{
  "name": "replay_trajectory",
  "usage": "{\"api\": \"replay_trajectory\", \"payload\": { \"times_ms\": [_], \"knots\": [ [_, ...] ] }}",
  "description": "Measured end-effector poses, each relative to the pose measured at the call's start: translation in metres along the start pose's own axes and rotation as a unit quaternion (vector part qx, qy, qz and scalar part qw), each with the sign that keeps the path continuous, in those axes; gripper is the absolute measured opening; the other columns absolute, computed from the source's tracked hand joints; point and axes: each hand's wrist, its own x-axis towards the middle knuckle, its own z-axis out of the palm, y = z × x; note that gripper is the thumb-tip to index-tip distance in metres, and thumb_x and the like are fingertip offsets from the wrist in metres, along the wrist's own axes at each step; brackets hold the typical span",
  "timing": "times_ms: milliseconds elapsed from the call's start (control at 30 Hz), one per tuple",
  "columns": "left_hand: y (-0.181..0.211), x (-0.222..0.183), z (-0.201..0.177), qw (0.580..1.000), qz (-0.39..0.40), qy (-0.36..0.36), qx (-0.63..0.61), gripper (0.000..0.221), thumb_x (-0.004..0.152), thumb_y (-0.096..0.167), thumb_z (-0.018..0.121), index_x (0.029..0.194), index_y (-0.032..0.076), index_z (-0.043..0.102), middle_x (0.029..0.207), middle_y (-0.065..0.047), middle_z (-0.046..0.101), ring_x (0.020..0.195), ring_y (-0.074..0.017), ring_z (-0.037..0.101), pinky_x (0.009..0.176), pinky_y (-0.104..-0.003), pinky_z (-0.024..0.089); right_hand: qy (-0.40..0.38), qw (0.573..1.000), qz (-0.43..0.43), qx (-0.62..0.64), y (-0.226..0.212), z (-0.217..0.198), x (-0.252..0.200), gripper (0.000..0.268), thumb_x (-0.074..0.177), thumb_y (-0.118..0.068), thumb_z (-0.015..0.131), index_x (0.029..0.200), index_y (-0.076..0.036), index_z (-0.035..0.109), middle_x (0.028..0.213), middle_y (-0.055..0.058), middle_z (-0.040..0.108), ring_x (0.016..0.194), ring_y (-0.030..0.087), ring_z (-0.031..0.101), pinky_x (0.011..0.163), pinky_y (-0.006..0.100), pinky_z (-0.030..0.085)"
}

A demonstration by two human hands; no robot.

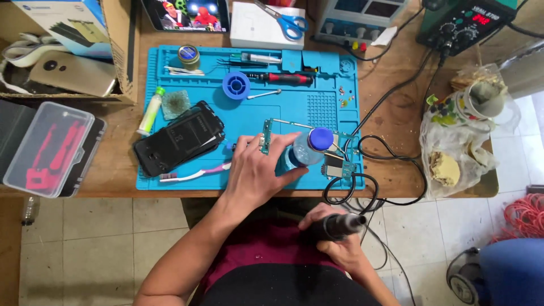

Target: Repairing a mobile phone circuit board by applying adhesive, using a heat gun, and inspecting with a magnifying glass.

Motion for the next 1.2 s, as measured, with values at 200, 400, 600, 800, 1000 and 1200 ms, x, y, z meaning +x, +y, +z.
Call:
{"api": "replay_trajectory", "payload": {
  "times_ms": [200, 400, 600, 800, 1000, 1200],
  "knots": [
    [0.0, 0.0, -0.003, 0.998, 0.045, 0.041, 0.013, 0.059, 0.085, 0.051, 0.07, 0.129, 0.017, 0.054, 0.088, -0.01, 0.066, 0.082, -0.0285, 0.058, 0.075, -0.04, 0.038, 0.103, 0.984, -0.083, 0.119, -0.014, 0.005, -0.005, 0.026, 0.103, -0.038, 0.053, 0.111, -0.014, 0.059, 0.078, 0.011, 0.069, 0.07, 0.024, 0.064, 0.068, 0.035, 0.052],
    [-0.004, 0.0, -0.011, 0.999, 0.04, 0.019, 0.021, 0.062, 0.085, 0.055, 0.067, 0.132, 0.017, 0.051, 0.096, -0.013, 0.065, 0.091, -0.0299, 0.056, 0.076, -0.042, 0.039, 0.127, 0.976, -0.116, 0.135, -0.009, -0.002, -0.004, 0.04, 0.104, -0.048, 0.052, 0.113, -0.009, 0.053, 0.074, 0.007, 0.062, 0.067, 0.019, 0.059, 0.063, 0.031, 0.049],
    [-0.021, 0.003, -0.048, 0.996, 0.065, -0.046, 0.046, 0.07, 0.081, 0.042, 0.074, 0.14, 0.014, 0.048, 0.126, -0.014, 0.06, 0.122, -0.0287, 0.052, 0.094, -0.047, 0.042, 0.125, 0.975, -0.109, 0.147, -0.005, -0.003, -0.008, 0.04, 0.103, -0.048, 0.055, 0.114, -0.009, 0.054, 0.075, 0.009, 0.062, 0.069, 0.021, 0.06, 0.065, 0.033, 0.05],
    [-0.038, 0.035, -0.101, 0.987, 0.028, -0.101, 0.124, 0.061, 0.086, 0.039, 0.067, 0.14, 0.019, 0.047, 0.123, -0.003, 0.062, 0.113, -0.0232, 0.054, 0.087, -0.039, 0.042, 0.135, 0.977, -0.114, 0.122, 0.002, -0.005, -0.012, 0.034, 0.102, -0.046, 0.057, 0.114, -0.013, 0.056, 0.079, 0.007, 0.063, 0.074, 0.021, 0.059, 0.072, 0.034, 0.048],
    [-0.063, 0.076, -0.118, 0.971, 0.072, -0.012, 0.226, 0.045, 0.091, 0.038, 0.068, 0.131, 0.017, 0.059, 0.116, -0.009, 0.069, 0.105, -0.0277, 0.06, 0.084, -0.045, 0.044, 0.157, 0.981, -0.108, 0.035, 0.008, -0.005, -0.023, 0.032, 0.103, -0.046, 0.05, 0.113, -0.015, 0.053, 0.08, 0.003, 0.06, 0.077, 0.018, 0.059, 0.09, 0.043, 0.047],
    [-0.077, 0.124, -0.084, 0.923, 0.081, -0.073, 0.369, 0.036, 0.093, 0.053, 0.061, 0.12, 0.031, 0.067, 0.097, -0.002, 0.072, 0.098, -0.0225, 0.062, 0.081, -0.04, 0.048, 0.154, 0.982, -0.103, 0.044, 0.005, -0.005, -0.02, 0.038, 0.101, -0.052, 0.054, 0.113, -0.016, 0.055, 0.08, 0.002, 0.061, 0.076, 0.017, 0.06, 0.089, 0.043, 0.047]
  ]
}}
